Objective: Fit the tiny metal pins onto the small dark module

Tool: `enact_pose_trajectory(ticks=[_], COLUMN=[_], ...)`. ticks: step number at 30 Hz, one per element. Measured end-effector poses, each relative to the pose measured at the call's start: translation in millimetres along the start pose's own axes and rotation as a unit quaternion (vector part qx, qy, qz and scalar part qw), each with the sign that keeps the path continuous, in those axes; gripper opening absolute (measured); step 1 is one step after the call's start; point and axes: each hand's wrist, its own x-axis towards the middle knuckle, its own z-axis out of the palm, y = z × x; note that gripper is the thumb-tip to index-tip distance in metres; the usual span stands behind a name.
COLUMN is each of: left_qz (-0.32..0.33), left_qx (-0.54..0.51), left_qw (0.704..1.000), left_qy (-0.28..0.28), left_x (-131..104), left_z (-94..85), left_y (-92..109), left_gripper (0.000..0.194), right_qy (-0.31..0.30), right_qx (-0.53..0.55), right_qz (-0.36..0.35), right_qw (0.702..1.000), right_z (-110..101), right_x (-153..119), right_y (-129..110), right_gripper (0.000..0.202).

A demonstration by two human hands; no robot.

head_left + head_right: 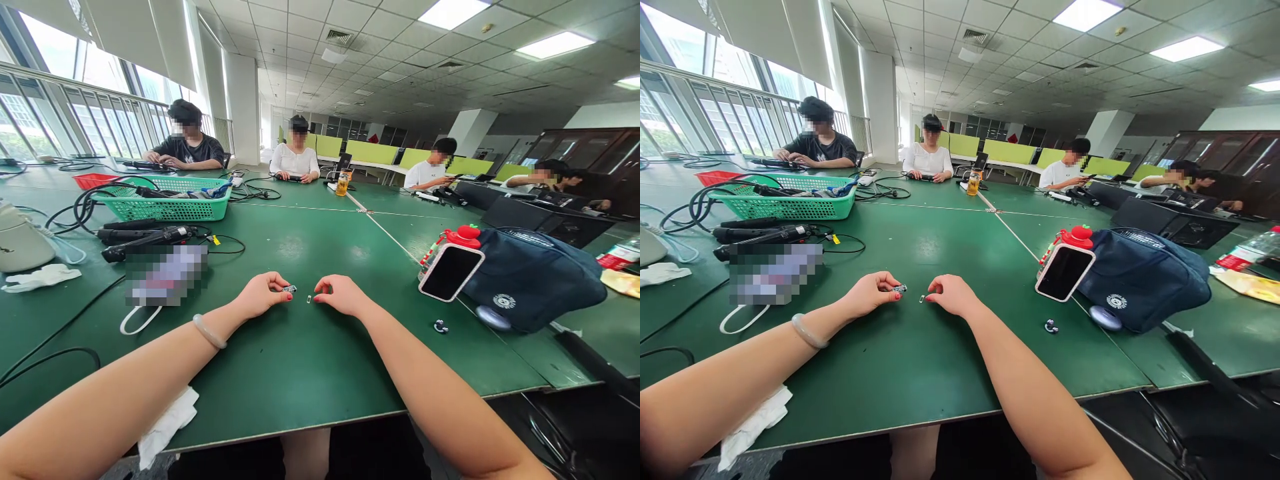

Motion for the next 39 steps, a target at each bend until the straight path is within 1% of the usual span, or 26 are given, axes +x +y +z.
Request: enact_pose_trajectory(ticks=[2,5,9,12,15,19,22,24,27,32,36,39], left_qz=[-0.001,0.001,0.003,-0.004,-0.008,-0.011,-0.012,-0.011,-0.014,-0.016,-0.016,-0.016], left_qx=[0.007,0.015,0.038,0.052,0.059,0.059,0.05,0.047,0.046,0.056,0.06,0.06], left_qw=[1.0,1.0,0.999,0.998,0.998,0.998,0.998,0.998,0.998,0.998,0.998,0.998], left_qy=[-0.007,-0.015,-0.02,-0.018,-0.019,-0.021,-0.027,-0.029,-0.028,-0.025,-0.022,-0.016], left_x=[-0.1,-0.2,0.1,0.1,-0.2,-0.2,0.6,1.2,1.6,1.5,1.3,0.9], left_z=[0.4,0.8,1.5,2.1,2.3,2.1,1.9,1.8,1.8,2.3,2.9,3.3], left_y=[-0.4,-1.2,-2.1,-2.7,-3.1,-3.5,-4.1,-4.2,-3.6,-2.9,-3.5,-2.8], left_gripper=[0.034,0.034,0.036,0.037,0.037,0.039,0.04,0.04,0.04,0.037,0.035,0.035], right_qy=[0.0,0.004,0.012,0.017,0.017,0.027,0.029,0.023,0.019,0.014,0.021,0.015], right_qx=[-0.008,-0.019,-0.033,-0.024,-0.011,-0.031,-0.054,-0.075,-0.087,-0.077,-0.07,-0.079], right_qz=[-0.021,-0.029,-0.054,-0.063,-0.068,-0.064,-0.045,-0.033,-0.035,-0.034,-0.028,-0.042], right_qw=[1.0,0.999,0.998,0.998,0.998,0.997,0.997,0.996,0.995,0.996,0.997,0.996], right_z=[4.5,11.6,17.6,19.9,20.5,18.2,15.9,15.5,16.8,19.9,19.1,18.4], right_x=[-0.3,0.0,2.1,4.5,6.2,5.5,4.4,4.4,5.2,7.1,7.8,7.2], right_y=[-4.1,-13.7,-17.8,-13.2,-8.1,-7.5,-10.6,-12.6,-14.2,-15.1,-15.4,-15.0], right_gripper=[0.017,0.018,0.004,0.013,0.017,0.02,0.009,0.006,0.01,0.013,0.013,0.009])
